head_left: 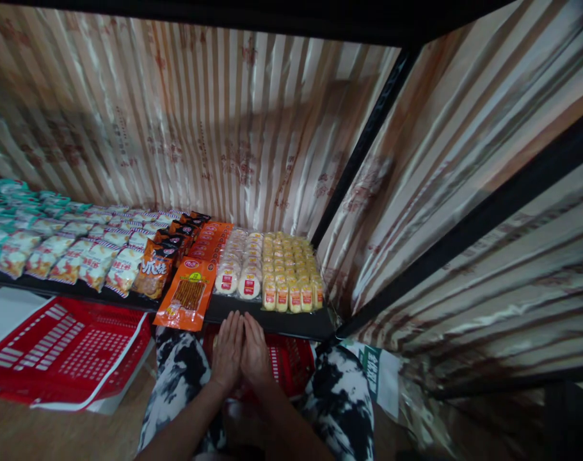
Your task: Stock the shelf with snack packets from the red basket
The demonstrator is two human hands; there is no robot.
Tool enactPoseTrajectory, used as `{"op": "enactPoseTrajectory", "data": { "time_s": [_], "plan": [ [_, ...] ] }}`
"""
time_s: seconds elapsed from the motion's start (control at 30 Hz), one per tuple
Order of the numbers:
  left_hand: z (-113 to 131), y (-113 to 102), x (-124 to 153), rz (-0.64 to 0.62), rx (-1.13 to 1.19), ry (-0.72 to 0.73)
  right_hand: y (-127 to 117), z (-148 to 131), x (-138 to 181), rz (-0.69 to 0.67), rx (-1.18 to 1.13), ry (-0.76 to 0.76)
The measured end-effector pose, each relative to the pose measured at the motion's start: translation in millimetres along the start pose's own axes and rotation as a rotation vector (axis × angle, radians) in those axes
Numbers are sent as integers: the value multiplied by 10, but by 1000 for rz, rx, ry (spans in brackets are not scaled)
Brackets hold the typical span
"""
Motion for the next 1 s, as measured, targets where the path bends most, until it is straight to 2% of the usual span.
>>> {"op": "enactPoseTrajectory", "data": {
  "time_s": [0.23, 0.6, 0.77, 1.0],
  "plan": [
    [33, 2, -7, -81, -79, 83, -71, -11, -44, 17, -65, 36],
    [102, -35, -16, -48, -245, 129, -3, 30, -24, -71, -58, 69],
    [103, 17, -23, -64, -287, 133, -9, 36, -46, -107, -74, 128],
    [83, 78, -30, -59, -306, 122, -41, 7, -72, -150, -78, 137]
  ]
}}
Point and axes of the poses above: each hand's wrist, its own x-axis away from the middle knuckle, its own y-axis out of the palm, z = x × y, the point moved 10 cm from there along -x, towards the middle knuckle, and after that the axes turned 6 degrees about -y, right-handed, at the moved point
